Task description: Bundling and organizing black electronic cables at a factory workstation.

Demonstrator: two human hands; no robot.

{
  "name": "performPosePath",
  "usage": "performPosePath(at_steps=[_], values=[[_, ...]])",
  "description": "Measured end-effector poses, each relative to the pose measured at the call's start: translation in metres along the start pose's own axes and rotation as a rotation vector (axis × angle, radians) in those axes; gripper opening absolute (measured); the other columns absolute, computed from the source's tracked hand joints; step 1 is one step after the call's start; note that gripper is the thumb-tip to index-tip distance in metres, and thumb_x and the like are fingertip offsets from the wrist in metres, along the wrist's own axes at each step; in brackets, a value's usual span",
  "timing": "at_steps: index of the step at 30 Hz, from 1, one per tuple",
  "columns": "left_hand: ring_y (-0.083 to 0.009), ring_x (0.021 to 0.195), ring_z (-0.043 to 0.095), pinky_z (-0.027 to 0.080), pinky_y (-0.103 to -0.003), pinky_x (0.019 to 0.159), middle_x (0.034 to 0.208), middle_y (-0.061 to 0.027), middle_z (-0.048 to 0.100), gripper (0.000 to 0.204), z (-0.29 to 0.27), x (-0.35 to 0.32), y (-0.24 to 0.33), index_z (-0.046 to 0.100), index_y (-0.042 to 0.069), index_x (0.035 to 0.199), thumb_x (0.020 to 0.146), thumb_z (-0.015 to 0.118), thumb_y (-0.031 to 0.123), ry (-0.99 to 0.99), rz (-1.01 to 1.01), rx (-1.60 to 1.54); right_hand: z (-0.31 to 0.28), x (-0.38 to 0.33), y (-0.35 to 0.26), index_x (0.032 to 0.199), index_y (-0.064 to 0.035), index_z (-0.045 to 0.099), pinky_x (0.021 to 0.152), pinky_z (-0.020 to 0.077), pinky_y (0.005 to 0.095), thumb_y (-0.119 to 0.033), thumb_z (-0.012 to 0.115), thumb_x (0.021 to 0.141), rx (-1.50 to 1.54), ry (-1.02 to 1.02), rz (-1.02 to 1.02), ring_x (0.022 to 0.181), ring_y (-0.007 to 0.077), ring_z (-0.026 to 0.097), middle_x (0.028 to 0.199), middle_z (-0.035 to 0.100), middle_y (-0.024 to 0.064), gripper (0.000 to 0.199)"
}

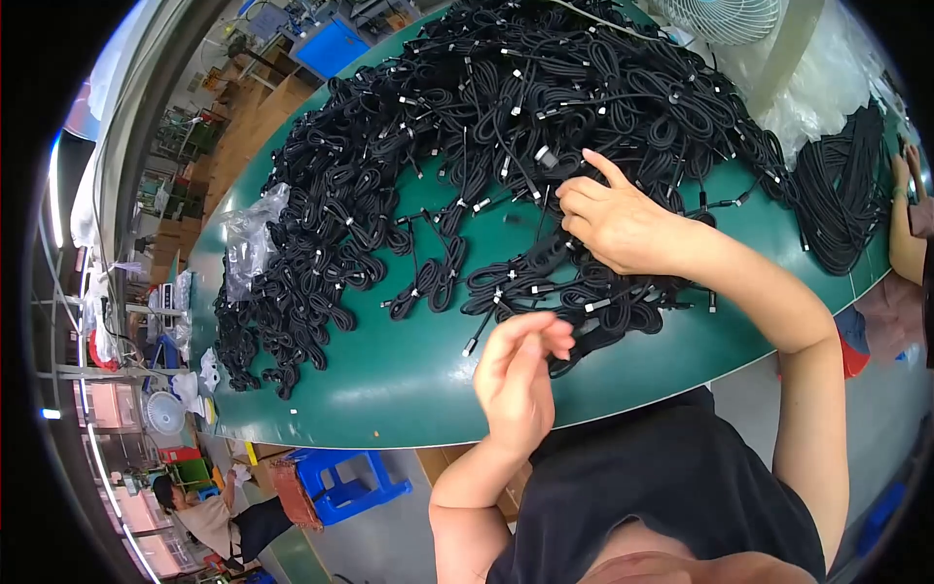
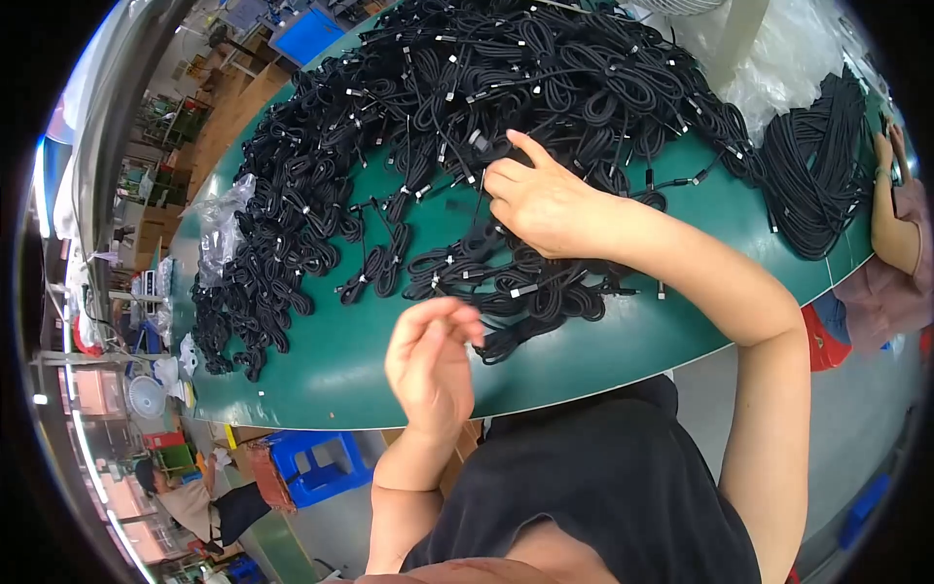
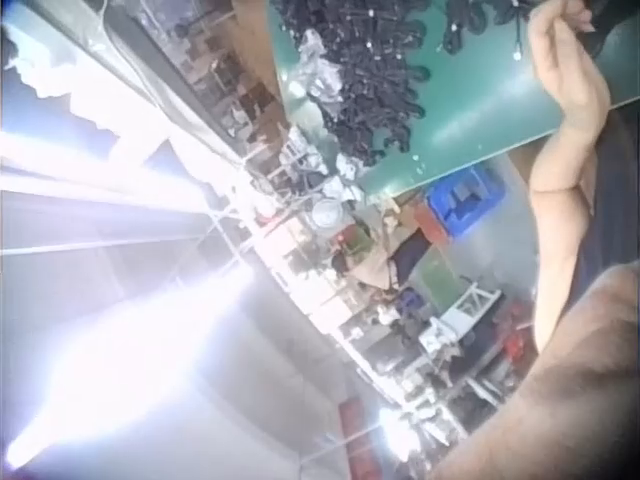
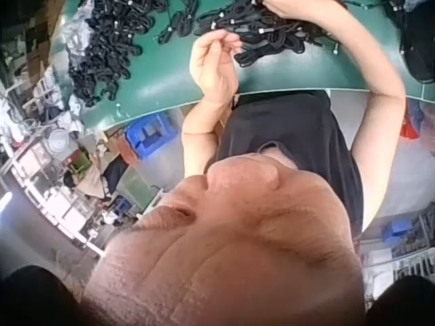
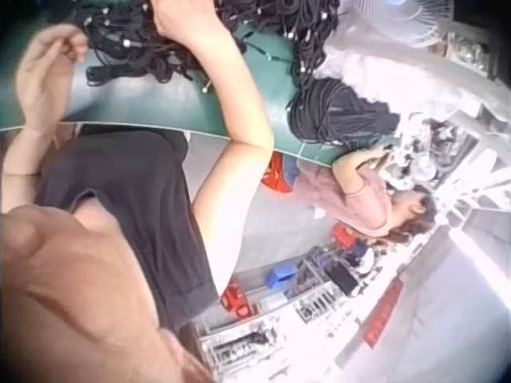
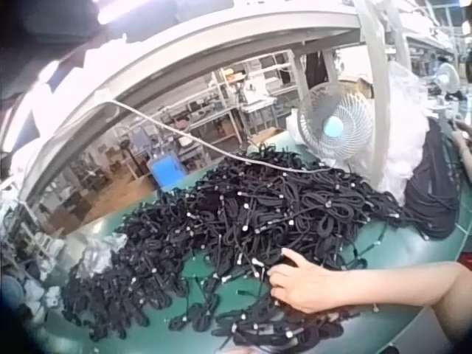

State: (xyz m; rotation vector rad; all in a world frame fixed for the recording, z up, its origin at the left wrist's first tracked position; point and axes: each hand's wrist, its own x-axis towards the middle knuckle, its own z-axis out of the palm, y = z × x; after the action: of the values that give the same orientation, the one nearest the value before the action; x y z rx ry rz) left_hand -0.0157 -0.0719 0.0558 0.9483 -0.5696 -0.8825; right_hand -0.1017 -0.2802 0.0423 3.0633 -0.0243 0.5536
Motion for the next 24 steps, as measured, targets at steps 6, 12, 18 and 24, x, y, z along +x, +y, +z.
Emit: performPosePath(at_steps=[6,12,18,24], values=[[-0.0160,0.085,0.055,0.041,-0.028,0.074,0.110,-0.0111,0.055,0.041,-0.018,0.026,-0.027,0.042,-0.001,0.123,0.092,0.049,0.026,-0.187,-0.232,-0.159,-0.032,0.008,-0.035,0.084,-0.0035,0.054,0.086,0.0407,0.0470,-0.022,0.068,0.066,0.038,0.380,-0.068,0.065,0.0204,0.050,0.072,0.047,0.0045,0.030],[-0.0173,0.092,0.057,0.044,-0.028,0.081,0.124,-0.0160,0.047,0.040,-0.013,0.037,-0.016,0.048,0.002,0.116,0.086,0.059,0.026,-0.128,-0.021,-0.266,-0.055,-0.002,-0.071,0.085,-0.0006,0.055,0.061,0.0466,0.0320,-0.017,0.064,0.069,0.277,0.353,0.044,0.065,0.0216,0.052,0.077,0.048,0.0068,0.025],[-0.0160,0.088,0.057,0.048,-0.025,0.071,0.110,-0.0140,0.057,0.040,-0.010,0.035,-0.030,0.050,0.003,0.111,0.079,0.067,0.021,-0.142,0.058,-0.206,-0.042,-0.011,-0.069,0.087,0.0017,0.053,0.049,0.0467,0.0296,-0.002,0.060,0.066,0.409,0.350,0.116,0.065,0.0231,0.054,0.078,0.047,0.0101,0.022],[-0.0166,0.088,0.058,0.048,-0.027,0.070,0.107,-0.0133,0.058,0.037,-0.010,0.042,-0.021,0.050,0.002,0.110,0.081,0.066,0.018,-0.075,0.071,-0.234,-0.055,-0.003,-0.077,0.082,0.0007,0.052,0.048,0.0460,0.0270,-0.005,0.057,0.064,0.107,0.313,0.194,0.062,0.0168,0.053,0.074,0.045,0.0069,0.020]])
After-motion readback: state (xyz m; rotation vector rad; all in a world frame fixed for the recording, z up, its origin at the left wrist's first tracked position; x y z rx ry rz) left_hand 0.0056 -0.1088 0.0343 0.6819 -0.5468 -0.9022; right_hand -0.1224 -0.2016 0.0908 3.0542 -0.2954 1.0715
